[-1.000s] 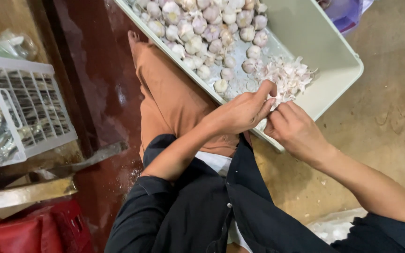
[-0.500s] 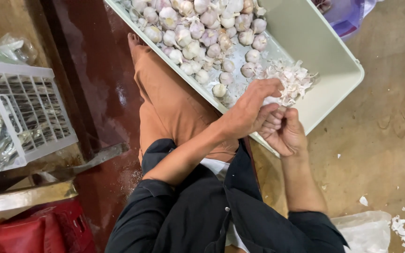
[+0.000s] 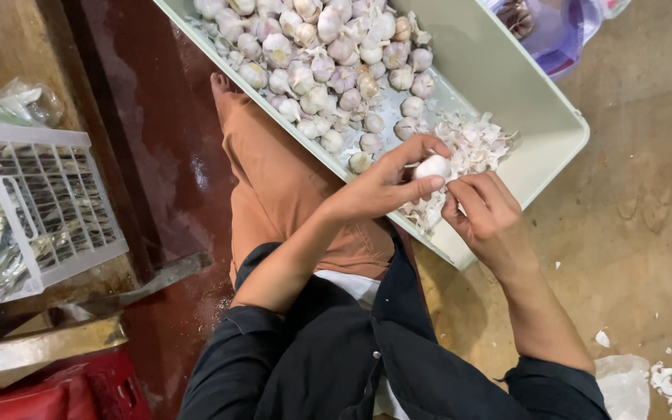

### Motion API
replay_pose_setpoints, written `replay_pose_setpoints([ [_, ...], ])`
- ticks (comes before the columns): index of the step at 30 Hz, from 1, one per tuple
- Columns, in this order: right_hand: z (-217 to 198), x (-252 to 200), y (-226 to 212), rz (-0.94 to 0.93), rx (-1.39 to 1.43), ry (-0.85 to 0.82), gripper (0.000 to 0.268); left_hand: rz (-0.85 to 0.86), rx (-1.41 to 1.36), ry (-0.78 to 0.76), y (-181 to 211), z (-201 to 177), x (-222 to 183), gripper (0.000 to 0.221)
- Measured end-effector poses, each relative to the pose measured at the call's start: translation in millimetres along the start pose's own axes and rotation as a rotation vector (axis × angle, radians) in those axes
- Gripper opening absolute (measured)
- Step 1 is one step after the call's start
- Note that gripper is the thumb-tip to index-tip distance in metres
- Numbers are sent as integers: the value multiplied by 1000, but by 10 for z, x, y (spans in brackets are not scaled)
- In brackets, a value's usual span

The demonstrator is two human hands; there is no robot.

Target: The person sits on the floor and peels garlic bulbs by hand, removing the outer papery skins and placing the peeled cloves into a white bin. The person handles the garlic one bulb at a time, separating the cloves and discarding the skins.

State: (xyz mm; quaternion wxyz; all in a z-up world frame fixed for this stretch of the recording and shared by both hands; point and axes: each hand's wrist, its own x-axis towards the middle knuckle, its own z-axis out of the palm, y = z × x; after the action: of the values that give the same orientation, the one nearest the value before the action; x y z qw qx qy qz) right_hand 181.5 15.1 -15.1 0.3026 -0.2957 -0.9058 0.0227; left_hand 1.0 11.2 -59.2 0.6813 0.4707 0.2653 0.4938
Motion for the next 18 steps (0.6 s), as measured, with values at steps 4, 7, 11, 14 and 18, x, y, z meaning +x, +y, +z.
replay_pose_setpoints([
  [4,82,-47,-4,-58,-152,-81,14,123,208,0,71,171,-28,29],
  [7,128,-38,-128,-55,-133,-47,21,132,415,17,130,248,-20,31],
  [11,227,-95,-277,577,795,77,36,193,351,210,-41,338,10,23],
  [14,290,-314,-267,882,1383,218,37,182,133,312,14,157,76,20],
  [18,27,-253,-320,714,712,266,41,206,-296,474,135,-385,185,27],
])
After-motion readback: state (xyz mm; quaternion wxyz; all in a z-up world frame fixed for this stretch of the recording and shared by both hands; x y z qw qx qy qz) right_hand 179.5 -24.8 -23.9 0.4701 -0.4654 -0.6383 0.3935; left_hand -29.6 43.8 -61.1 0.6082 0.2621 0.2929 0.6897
